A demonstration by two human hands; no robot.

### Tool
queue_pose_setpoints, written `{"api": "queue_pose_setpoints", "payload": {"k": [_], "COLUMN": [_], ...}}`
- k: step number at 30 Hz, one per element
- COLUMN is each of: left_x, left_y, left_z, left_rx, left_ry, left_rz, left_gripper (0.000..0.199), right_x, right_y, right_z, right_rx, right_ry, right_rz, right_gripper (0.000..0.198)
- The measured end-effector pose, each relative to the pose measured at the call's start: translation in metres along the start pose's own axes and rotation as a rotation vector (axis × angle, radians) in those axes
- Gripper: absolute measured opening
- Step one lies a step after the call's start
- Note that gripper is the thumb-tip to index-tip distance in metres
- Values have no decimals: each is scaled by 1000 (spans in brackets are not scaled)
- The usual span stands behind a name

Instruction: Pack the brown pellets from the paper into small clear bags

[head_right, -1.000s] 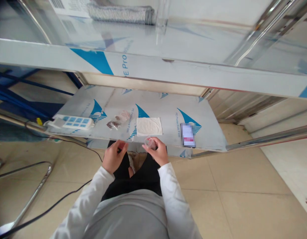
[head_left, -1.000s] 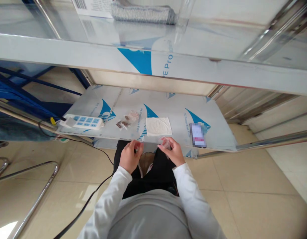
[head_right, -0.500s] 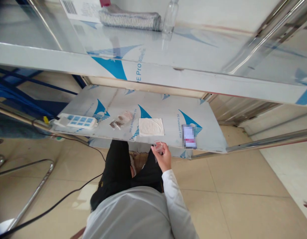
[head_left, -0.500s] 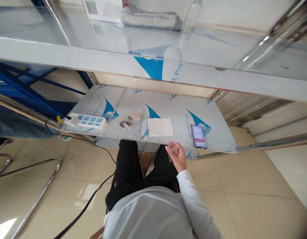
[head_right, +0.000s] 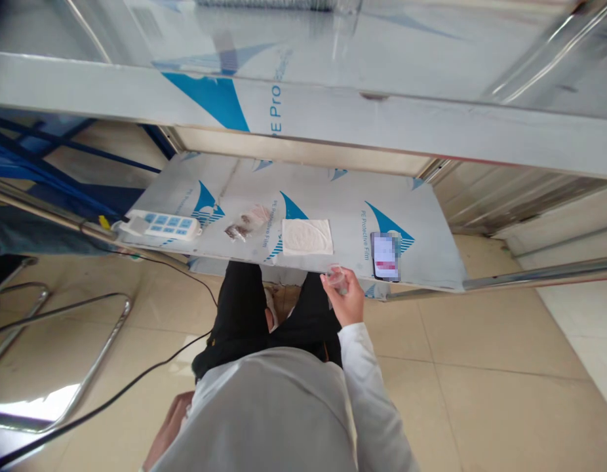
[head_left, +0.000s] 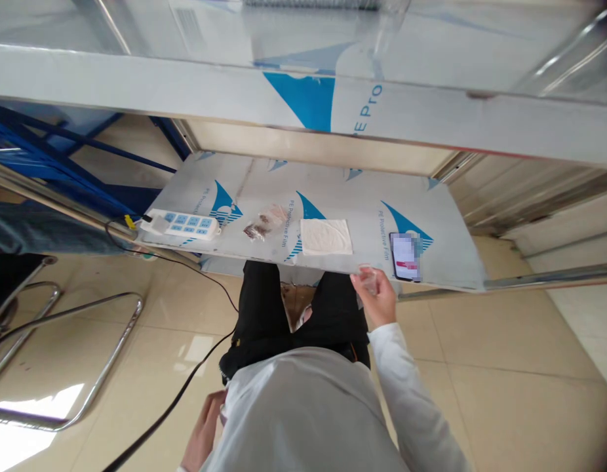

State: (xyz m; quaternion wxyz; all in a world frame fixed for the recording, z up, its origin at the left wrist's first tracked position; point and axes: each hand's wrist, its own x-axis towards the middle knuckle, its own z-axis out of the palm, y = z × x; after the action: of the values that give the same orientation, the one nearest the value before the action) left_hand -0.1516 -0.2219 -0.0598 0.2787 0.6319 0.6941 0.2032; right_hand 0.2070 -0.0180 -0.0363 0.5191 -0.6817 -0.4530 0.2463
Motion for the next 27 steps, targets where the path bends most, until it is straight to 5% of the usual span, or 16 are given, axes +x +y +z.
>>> {"api": "queue_pose_setpoints", "payload": {"k": [4,9,14,18,27], "left_x": [47,132,236,299,335], "left_y": [-19,17,66,83,90], "left_z": [15,40,84,112,138], "left_rx": [-136,32,232,265,267], "left_ry": [6,-82,224,214,110], "left_rz": [216,526,432,521,559], "left_gripper": [37,21,40,55,54], "right_x": [52,110,139,153,170], "right_y": [6,18,19,12,-9], "right_z": [18,48,75,96,118], "right_rx": [-86,-541,-913,-1116,-1446], "right_ry": [-164,-363,-566,-651,-767], "right_rz": [-54,-153,-267,-387,-570], "right_gripper": [38,36,31,31,40]}}
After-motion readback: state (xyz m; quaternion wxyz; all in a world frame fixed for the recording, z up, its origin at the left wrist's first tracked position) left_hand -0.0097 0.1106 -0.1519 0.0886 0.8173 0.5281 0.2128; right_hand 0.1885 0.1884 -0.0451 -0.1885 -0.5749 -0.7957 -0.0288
